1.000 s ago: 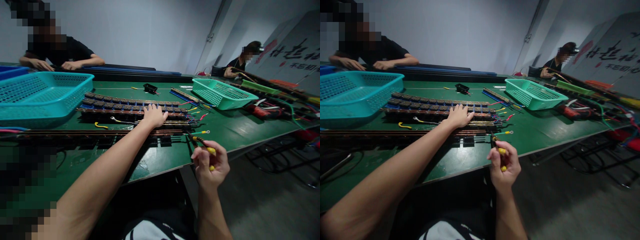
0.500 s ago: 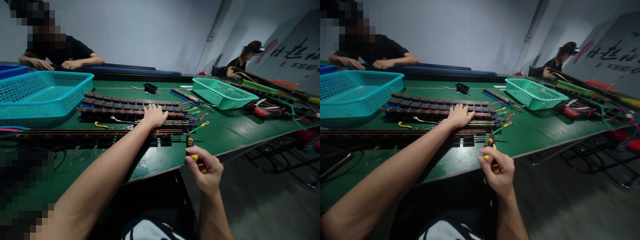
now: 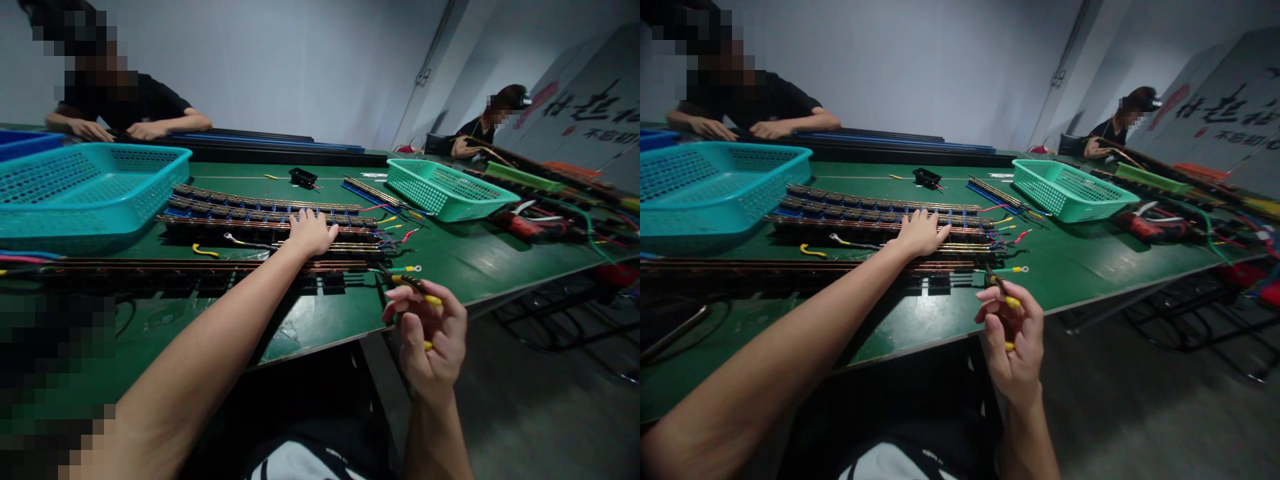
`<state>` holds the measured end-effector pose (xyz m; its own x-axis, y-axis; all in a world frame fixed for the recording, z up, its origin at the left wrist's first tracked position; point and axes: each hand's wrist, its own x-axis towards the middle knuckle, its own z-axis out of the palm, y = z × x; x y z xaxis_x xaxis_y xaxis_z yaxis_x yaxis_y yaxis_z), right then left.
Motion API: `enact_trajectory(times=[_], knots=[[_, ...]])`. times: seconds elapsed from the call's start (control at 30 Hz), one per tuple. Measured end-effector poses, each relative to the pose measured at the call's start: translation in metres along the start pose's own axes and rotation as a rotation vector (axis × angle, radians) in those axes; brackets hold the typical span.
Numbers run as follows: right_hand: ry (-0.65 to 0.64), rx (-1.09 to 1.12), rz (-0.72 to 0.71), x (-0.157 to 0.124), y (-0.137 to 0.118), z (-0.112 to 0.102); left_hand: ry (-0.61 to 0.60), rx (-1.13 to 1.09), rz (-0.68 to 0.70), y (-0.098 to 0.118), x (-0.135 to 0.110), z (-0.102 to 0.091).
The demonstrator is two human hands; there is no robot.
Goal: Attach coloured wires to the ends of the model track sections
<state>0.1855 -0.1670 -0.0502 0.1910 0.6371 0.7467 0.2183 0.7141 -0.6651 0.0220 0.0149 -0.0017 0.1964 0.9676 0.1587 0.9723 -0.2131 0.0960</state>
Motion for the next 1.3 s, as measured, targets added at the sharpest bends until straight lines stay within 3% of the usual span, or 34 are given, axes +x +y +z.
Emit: enact_trajectory(times=[0.13, 0.23, 0.37, 0.53, 0.67, 0.77, 0.9, 1.3], knots=[[0.138, -0.085, -0.191, 0.012, -0.016, -0.001, -0.017, -0.01, -0.001, 0.0, 0.0, 0.0], [0.234, -0.065, -0.298, 0.038, -0.028, 0.004, -0.018, -0.012, -0.003, 0.0, 0.0, 0.0], [0.207, -0.038, -0.336, 0.089, -0.024, 0.015, -0.003, 0.0, -0.002, 0.0, 0.0, -0.001], [0.059, -0.167, -0.122, 0.156, 0.026, 0.027, 0.01, 0.002, 0.003, 0.0, -0.002, -0.001], [-0.004, -0.196, -0.11, 0.187, 0.087, 0.031, -0.005, 0.001, -0.007, 0.001, -0.002, -0.002], [-0.004, -0.174, -0.091, 0.193, 0.122, 0.03, -0.01, -0.004, -0.008, 0.001, -0.002, -0.002], [0.003, -0.111, 0.014, 0.192, 0.143, 0.027, -0.004, -0.003, -0.002, 0.001, -0.003, -0.002], [-0.038, 0.01, 0.206, 0.189, 0.146, 0.03, -0.008, -0.004, -0.003, 0.0, -0.001, -0.001]])
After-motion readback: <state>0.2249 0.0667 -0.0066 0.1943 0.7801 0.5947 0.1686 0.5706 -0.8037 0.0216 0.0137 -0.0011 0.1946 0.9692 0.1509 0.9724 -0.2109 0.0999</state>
